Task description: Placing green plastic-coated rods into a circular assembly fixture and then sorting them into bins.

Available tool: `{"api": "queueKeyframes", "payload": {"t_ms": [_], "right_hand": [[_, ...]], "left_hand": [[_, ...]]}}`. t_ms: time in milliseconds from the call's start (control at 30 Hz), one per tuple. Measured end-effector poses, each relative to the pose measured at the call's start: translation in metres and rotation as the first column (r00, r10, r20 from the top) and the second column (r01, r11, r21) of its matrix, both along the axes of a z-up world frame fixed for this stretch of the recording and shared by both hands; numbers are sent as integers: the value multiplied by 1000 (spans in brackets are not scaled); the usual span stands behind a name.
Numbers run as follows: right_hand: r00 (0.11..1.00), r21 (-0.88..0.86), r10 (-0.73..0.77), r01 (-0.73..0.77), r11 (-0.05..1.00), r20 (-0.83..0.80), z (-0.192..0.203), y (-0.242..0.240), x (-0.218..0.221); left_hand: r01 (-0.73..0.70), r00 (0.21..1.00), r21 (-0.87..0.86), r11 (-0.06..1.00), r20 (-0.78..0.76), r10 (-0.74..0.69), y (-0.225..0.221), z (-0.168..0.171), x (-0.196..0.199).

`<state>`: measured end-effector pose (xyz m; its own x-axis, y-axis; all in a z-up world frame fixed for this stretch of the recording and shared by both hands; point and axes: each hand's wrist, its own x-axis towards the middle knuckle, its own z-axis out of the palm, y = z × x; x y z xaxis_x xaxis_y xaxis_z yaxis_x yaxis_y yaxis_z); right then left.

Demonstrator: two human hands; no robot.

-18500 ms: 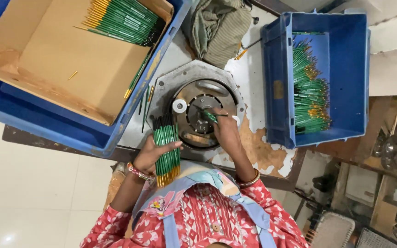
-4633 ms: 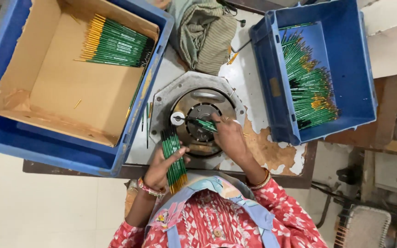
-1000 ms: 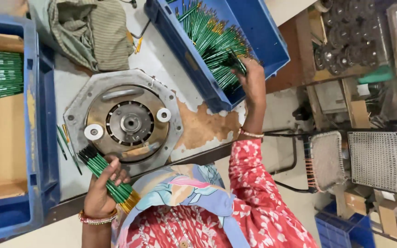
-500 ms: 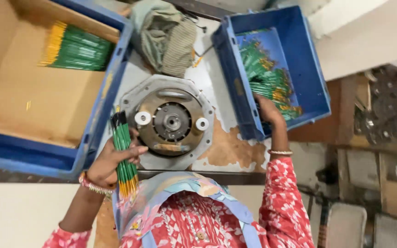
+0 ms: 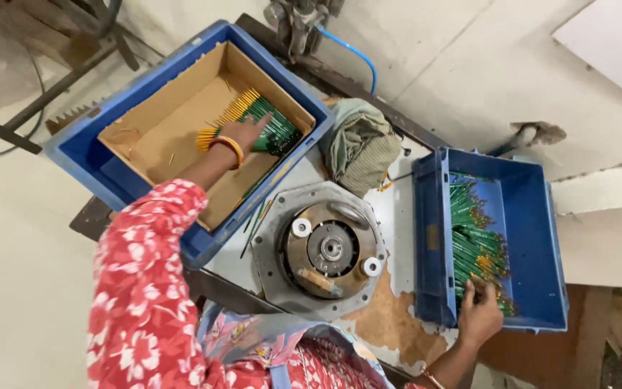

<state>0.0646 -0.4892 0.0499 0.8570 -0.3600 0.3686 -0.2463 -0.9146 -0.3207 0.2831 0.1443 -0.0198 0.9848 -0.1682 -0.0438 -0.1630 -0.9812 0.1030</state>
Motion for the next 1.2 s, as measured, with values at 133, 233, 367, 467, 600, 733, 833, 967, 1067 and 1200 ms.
{"api": "queueKeyframes", "payload": {"t_ms": [133,233,367,467,600,733,833,967,1067,1200], "right_hand": [[999,-2,26,-26,1000,41,-6,-2,3],[997,77,16,-22,997,78,-11,-4,0],[996,114,8,-18,993,84,-20,-8,6],[998,81,-14,9,997,67,-14,-3,3],[992,139,-112,104,985,55,-12,7,7],[991,134,-50,33,990,124,-3,14,0],[983,128,11,-35,991,185,-5,11,1],[988,124,-60,42,991,146,1,15,-1],[988,71,-68,59,996,140,4,19,0],[974,158,24,-61,986,227,-4,9,-3]], "left_hand": [[129,983,339,932,80,-165,-45,-55,64],[136,980,561,817,47,-195,-77,-99,101],[54,988,456,888,-150,18,-94,-116,133],[62,969,482,874,-239,63,-97,-86,116],[41,983,461,886,-178,47,-93,-114,125],[-141,981,290,947,-89,173,-78,-136,127],[-146,976,375,915,-97,196,-55,-60,77],[-63,993,81,995,-95,70,-1,-36,29],[-50,998,-70,996,45,53,27,-11,-2],[-247,869,-651,717,178,461,34,64,-55]]}}
